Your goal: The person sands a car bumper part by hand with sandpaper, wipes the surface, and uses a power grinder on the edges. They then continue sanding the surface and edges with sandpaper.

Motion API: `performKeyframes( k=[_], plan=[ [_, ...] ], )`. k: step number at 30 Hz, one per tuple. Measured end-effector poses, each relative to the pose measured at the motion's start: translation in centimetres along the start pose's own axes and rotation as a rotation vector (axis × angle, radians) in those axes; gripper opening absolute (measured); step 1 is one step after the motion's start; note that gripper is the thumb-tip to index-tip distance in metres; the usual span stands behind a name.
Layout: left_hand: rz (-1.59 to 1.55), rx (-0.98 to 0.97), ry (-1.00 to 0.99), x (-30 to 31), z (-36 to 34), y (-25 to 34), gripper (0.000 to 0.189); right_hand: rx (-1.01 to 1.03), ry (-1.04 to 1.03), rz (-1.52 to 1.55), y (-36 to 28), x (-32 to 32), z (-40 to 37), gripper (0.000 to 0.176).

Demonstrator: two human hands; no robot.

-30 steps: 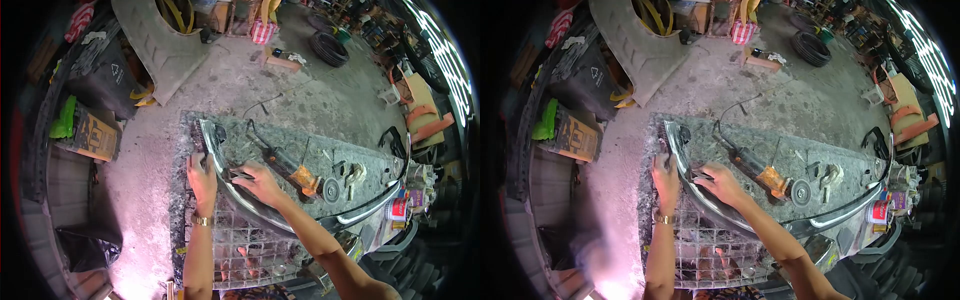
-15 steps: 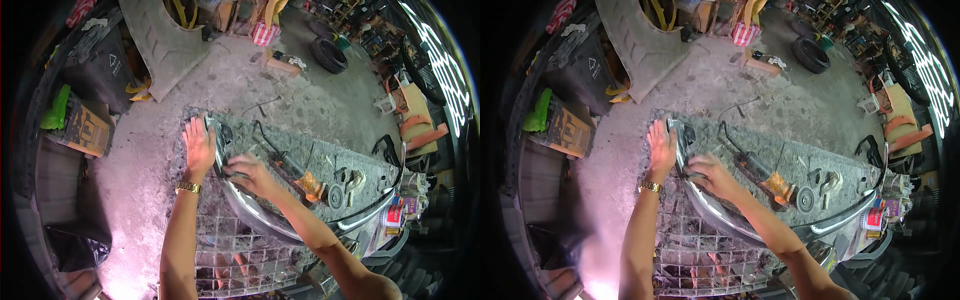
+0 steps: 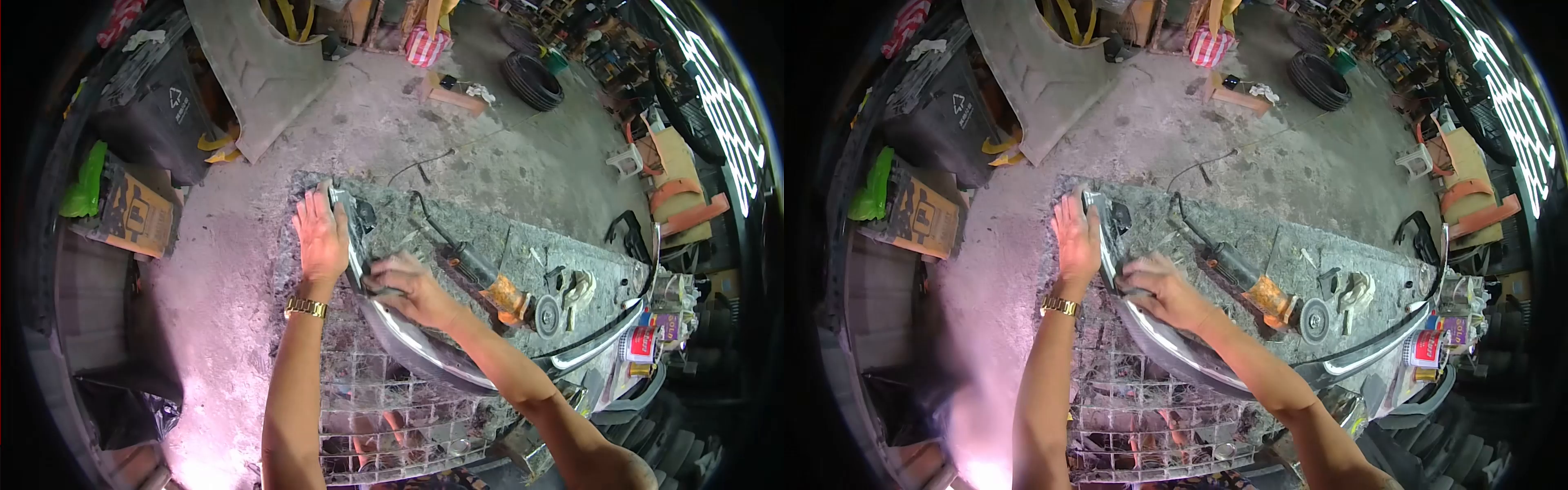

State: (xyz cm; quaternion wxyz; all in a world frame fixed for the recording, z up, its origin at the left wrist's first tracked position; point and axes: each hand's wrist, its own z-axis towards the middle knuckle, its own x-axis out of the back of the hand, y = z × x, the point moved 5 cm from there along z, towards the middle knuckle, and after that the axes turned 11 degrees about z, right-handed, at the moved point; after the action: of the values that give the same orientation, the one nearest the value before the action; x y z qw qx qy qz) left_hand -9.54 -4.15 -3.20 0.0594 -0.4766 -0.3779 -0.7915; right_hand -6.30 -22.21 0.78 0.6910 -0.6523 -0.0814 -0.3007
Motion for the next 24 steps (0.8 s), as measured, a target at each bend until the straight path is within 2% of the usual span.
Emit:
performKeyframes(
  k=[4, 7, 11, 13, 16, 20, 24],
  plan=[
    [-0.021, -0.011, 0.005, -0.2, 0.2, -0.2, 0.047, 0.102, 0.02, 0.004, 0.0, 0.1, -0.2, 0.027],
    [0.029, -0.013, 0.021, -0.2, -0.1, -0.2, 0.049, 0.032, -0.008, -0.009, 0.8, -0.2, -0.1, 0.026],
    [0.086, -0.016, 0.037, -0.5, -0.1, -0.3, 0.047, 0.087, 0.009, 0.019, 0.3, 0.1, 0.2, 0.027],
    [0.017, -0.006, -0.018, -0.3, 0.1, -0.2, 0.045, -0.002, -0.015, 0.005, 0.9, 0.0, 0.4, 0.029],
    [0.072, -0.021, 0.061, 0.2, 0.1, 0.3, 0.045, 0.097, 0.013, -0.018, 0.2, -0.1, -0.7, 0.027],
    [0.062, -0.042, 0.037, 0.3, 0.2, 0.3, 0.044, 0.022, 0.059, -0.029, 0.9, -0.2, 0.1, 0.034],
    [0.1, -0.056, 0.027, 0.1, 0.4, 0.2, 0.044, 0.034, 0.089, -0.05, -0.2, 0.1, -0.5, 0.032]
  ],
)
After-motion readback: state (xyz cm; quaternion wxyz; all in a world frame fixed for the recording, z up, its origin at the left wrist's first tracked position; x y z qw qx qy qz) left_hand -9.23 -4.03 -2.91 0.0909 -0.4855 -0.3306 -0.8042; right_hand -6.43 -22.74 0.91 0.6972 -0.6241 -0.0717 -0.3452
